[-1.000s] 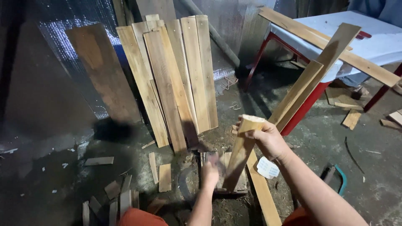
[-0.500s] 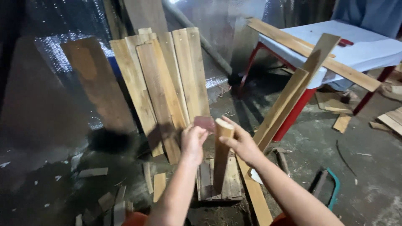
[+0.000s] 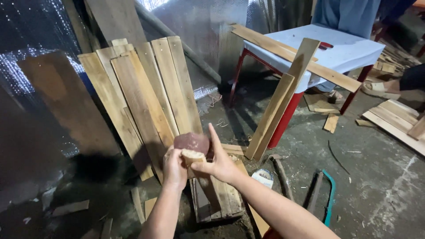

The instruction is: The person is using a knife to scrape the surface of a small wooden block, occasionally using a hammer to tap the knife, and then smoothing it with sandpaper.

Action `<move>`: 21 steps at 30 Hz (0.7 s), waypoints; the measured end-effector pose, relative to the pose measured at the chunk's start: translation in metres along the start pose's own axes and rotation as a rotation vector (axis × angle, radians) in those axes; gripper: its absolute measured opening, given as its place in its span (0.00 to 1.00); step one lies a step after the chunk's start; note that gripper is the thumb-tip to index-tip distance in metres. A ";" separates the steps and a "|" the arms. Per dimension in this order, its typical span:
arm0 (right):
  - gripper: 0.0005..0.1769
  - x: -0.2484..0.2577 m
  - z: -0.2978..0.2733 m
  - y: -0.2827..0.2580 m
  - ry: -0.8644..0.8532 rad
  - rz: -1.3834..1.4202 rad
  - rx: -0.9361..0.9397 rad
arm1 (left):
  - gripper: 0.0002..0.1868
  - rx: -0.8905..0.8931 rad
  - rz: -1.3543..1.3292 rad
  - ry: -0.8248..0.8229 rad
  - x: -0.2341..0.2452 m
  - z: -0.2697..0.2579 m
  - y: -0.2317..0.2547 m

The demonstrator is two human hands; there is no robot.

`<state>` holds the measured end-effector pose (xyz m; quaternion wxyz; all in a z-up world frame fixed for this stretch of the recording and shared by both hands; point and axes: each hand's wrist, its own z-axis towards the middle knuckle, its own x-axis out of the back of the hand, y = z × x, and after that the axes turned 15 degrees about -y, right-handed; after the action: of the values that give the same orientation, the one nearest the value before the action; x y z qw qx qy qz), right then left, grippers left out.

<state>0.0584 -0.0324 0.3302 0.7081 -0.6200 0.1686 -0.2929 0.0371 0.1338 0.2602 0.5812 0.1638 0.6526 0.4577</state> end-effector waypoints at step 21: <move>0.43 0.004 -0.003 0.008 0.223 -0.303 0.157 | 0.27 -0.013 0.342 -0.134 -0.049 -0.039 0.022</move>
<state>0.0619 -0.0368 0.3220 0.6791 -0.5449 0.1274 -0.4751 0.0078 0.0927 0.3032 0.5383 0.2987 0.5719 0.5421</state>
